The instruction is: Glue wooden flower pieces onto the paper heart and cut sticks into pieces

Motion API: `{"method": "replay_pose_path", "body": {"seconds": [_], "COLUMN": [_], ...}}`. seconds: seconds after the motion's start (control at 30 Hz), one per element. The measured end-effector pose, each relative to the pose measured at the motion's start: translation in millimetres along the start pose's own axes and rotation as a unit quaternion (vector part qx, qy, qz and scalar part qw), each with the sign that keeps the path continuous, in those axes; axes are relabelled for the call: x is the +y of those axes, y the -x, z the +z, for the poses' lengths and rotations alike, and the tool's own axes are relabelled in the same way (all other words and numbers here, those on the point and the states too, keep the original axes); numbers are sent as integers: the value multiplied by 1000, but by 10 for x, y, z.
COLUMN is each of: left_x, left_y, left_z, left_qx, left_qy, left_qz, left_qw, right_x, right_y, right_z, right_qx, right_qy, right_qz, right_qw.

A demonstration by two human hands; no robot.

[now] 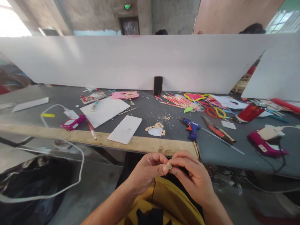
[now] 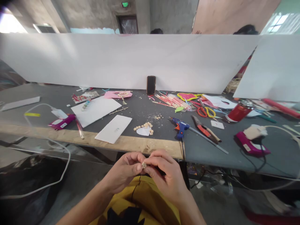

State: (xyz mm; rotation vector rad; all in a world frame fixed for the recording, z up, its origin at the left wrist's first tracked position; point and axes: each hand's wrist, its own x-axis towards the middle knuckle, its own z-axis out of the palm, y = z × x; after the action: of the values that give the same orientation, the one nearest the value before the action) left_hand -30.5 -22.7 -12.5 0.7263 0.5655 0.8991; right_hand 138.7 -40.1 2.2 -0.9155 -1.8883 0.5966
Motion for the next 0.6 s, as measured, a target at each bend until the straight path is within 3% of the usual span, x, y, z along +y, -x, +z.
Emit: {"method": "replay_pose_path", "body": {"seconds": [0.6], "left_x": [-9], "left_y": [17], "left_z": [31], "left_qx": [1], "left_qy": [-52], "left_qz": [19], "left_qw": [998], "right_x": [10], "right_y": [24], "right_z": [17], "right_qx": [-9], "right_qy": [-26], "right_qz": [21], "right_qw": [999]}}
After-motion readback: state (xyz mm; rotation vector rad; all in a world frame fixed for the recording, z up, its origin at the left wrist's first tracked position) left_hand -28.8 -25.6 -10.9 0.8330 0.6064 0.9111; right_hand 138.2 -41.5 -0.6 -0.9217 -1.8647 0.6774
